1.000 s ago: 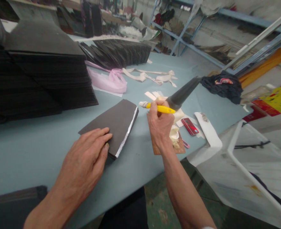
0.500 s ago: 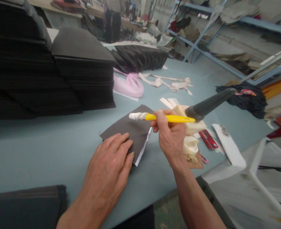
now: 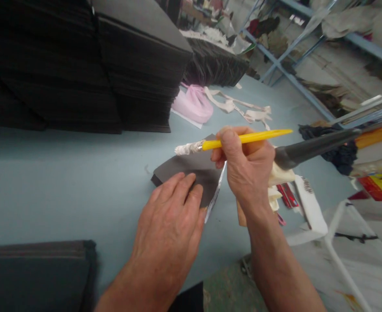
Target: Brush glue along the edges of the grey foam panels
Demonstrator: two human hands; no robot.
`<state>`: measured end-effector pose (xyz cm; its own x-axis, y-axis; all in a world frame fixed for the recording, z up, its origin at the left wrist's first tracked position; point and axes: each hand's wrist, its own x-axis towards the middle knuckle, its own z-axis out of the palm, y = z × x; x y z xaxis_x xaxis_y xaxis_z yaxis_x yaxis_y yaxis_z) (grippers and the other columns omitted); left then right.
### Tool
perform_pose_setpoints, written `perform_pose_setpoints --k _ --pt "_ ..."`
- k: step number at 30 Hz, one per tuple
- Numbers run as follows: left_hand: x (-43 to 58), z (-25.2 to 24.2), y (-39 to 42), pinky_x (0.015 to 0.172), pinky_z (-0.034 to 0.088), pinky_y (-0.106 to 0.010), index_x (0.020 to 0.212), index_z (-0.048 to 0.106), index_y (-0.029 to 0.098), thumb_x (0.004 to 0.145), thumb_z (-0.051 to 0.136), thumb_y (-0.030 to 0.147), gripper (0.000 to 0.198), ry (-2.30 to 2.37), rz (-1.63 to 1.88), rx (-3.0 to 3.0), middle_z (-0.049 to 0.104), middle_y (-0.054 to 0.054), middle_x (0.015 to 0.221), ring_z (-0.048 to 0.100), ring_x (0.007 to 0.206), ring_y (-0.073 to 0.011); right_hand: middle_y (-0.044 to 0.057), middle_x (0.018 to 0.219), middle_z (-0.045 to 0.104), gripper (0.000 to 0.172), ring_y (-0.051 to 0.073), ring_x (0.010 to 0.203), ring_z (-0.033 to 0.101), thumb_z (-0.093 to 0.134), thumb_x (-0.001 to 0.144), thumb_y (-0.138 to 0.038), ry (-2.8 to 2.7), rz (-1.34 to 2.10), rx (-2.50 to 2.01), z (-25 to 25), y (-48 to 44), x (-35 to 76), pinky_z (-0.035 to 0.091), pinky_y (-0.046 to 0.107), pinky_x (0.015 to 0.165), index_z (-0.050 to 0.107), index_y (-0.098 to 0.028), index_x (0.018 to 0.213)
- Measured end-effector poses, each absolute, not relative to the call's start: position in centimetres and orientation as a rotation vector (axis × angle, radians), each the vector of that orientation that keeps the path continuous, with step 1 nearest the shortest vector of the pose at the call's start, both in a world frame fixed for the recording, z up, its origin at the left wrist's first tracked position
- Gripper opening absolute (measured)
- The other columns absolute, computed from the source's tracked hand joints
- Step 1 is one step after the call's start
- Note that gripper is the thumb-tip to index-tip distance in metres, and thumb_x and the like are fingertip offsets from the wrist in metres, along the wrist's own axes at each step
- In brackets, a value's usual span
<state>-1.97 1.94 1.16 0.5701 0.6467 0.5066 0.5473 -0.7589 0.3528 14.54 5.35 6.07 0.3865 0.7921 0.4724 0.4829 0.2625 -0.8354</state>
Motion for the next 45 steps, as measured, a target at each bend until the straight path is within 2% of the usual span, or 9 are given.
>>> perform_pose_setpoints --k 8,14,20,24,30,45 --pt "-1.6 0.9 1.6 0.106 0.063 -0.053 0.126 0.073 0.011 0.104 0.055 0.027 0.033 1.039 0.919 2.547 0.074 -0.016 0.139 0.068 0.131 -0.0362 -0.01 0.055 0.061 0.024 0.008 0.044 0.057 0.076 0.096 -0.04 -1.317 0.295 -1.378 6.2 4.2 12.2 0.049 0.021 0.043 0.068 -0.025 0.08" --pt "-1.2 0.8 1.3 0.111 0.061 -0.054 0.132 0.07 0.01 0.102 0.062 0.027 0.035 1.078 0.901 2.504 0.072 -0.018 0.142 0.067 0.133 -0.0362 -0.007 0.065 0.071 0.02 0.01 0.052 0.066 0.076 0.096 -0.036 -1.352 0.304 -1.397 6.0 3.5 11.1 0.055 0.022 0.047 0.069 -0.025 0.081" --pt "-1.0 0.8 1.3 0.108 0.064 -0.053 0.127 0.074 0.008 0.097 0.07 0.026 0.034 1.078 0.967 2.487 0.075 -0.018 0.137 0.07 0.128 -0.0368 -0.009 0.057 0.062 0.022 0.008 0.044 0.057 0.076 0.097 -0.038 -1.38 0.308 -1.378 6.3 4.0 10.7 0.052 0.022 0.044 0.068 -0.025 0.081" --pt "-0.9 0.8 1.2 0.11 0.063 -0.053 0.124 0.075 0.008 0.097 0.072 0.026 0.032 1.07 0.966 2.498 0.076 -0.018 0.133 0.07 0.127 -0.036 -0.008 0.058 0.061 0.023 0.009 0.047 0.057 0.077 0.097 -0.04 -1.427 0.313 -1.41 6.6 4.0 10.4 0.053 0.023 0.046 0.069 -0.025 0.081" --pt "-0.9 0.7 1.3 0.109 0.064 -0.053 0.119 0.075 0.011 0.099 0.068 0.023 0.025 1.061 0.982 2.462 0.079 -0.014 0.123 0.072 0.124 -0.0348 -0.008 0.059 0.061 0.019 0.009 0.048 0.058 0.077 0.095 -0.033 -1.485 0.348 -1.441 7.0 4.2 10.2 0.05 0.022 0.045 0.069 -0.025 0.079" --pt "-1.1 0.9 1.2 0.11 0.063 -0.054 0.123 0.074 0.011 0.096 0.069 0.022 0.029 1.073 0.94 2.466 0.074 -0.016 0.139 0.068 0.133 -0.0361 -0.008 0.06 0.063 0.024 0.009 0.052 0.059 0.076 0.096 -0.034 -1.576 0.304 -1.486 7.5 5.3 11.1 0.052 0.022 0.049 0.067 -0.024 0.076"
